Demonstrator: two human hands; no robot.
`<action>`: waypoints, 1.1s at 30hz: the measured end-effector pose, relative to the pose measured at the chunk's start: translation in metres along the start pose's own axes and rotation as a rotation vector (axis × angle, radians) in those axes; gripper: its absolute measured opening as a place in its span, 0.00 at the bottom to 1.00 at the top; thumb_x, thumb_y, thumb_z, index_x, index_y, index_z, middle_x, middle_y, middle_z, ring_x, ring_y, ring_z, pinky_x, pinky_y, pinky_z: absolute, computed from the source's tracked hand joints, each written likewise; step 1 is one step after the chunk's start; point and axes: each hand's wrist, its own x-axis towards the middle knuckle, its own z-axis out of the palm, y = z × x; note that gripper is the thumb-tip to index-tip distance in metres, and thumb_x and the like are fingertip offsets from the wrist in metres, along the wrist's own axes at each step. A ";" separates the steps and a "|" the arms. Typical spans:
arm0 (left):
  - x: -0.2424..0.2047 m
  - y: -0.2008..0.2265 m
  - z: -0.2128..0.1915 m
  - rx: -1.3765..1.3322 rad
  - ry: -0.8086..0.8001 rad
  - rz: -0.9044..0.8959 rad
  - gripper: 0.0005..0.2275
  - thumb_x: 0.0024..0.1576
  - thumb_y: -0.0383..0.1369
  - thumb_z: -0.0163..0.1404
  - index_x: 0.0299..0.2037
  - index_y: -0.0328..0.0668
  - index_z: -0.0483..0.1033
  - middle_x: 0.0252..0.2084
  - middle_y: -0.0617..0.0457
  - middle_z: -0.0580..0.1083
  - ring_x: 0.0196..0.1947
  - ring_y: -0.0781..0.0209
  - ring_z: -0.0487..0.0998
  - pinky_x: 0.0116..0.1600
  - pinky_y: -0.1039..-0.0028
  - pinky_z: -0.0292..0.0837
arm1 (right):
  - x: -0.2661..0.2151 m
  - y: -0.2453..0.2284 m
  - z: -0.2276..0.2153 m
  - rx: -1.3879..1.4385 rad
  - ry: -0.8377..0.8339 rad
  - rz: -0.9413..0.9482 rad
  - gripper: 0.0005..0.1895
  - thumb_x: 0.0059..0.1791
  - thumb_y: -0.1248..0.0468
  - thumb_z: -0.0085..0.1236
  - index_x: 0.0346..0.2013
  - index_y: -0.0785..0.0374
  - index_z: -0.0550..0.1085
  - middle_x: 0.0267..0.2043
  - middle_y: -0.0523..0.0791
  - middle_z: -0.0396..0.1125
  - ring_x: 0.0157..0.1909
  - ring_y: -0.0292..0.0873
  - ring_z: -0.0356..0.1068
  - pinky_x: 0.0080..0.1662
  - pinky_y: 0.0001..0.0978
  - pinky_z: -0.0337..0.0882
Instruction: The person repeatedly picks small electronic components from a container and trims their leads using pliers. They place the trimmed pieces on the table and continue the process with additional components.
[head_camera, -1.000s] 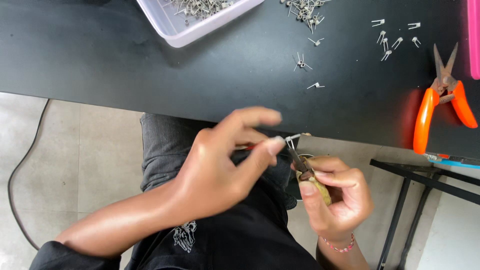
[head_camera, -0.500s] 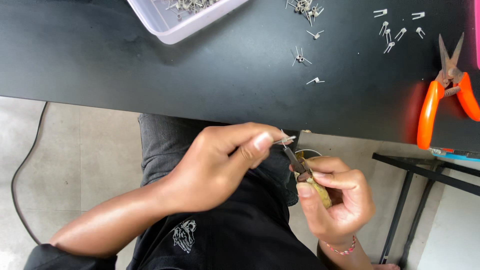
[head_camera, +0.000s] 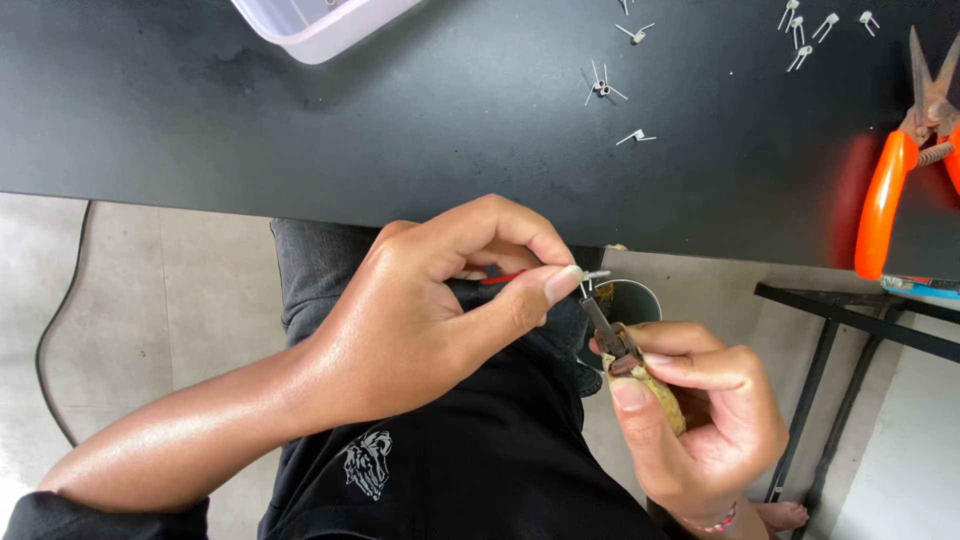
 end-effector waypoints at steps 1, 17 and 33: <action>0.001 -0.001 0.000 0.000 -0.001 -0.001 0.03 0.62 0.31 0.52 0.39 0.43 0.75 0.29 0.60 0.78 0.28 0.74 0.78 0.38 0.84 0.74 | 0.000 0.001 0.000 0.000 0.000 0.002 0.11 0.49 0.65 0.55 0.38 0.64 0.62 0.36 0.61 0.72 0.35 0.51 0.80 0.41 0.35 0.79; -0.014 -0.029 0.000 0.646 0.164 0.486 0.05 0.63 0.28 0.58 0.46 0.50 0.78 0.41 0.60 0.81 0.29 0.64 0.76 0.34 0.74 0.67 | 0.001 -0.004 -0.003 0.188 -0.048 0.139 0.10 0.51 0.64 0.54 0.39 0.61 0.62 0.36 0.61 0.71 0.37 0.52 0.80 0.41 0.35 0.80; -0.015 0.003 -0.002 0.144 -0.071 0.570 0.05 0.65 0.32 0.49 0.42 0.39 0.74 0.37 0.54 0.80 0.35 0.57 0.86 0.41 0.71 0.80 | -0.001 -0.028 0.016 0.198 0.197 0.165 0.16 0.52 0.54 0.53 0.41 0.61 0.61 0.35 0.59 0.72 0.39 0.51 0.79 0.41 0.34 0.79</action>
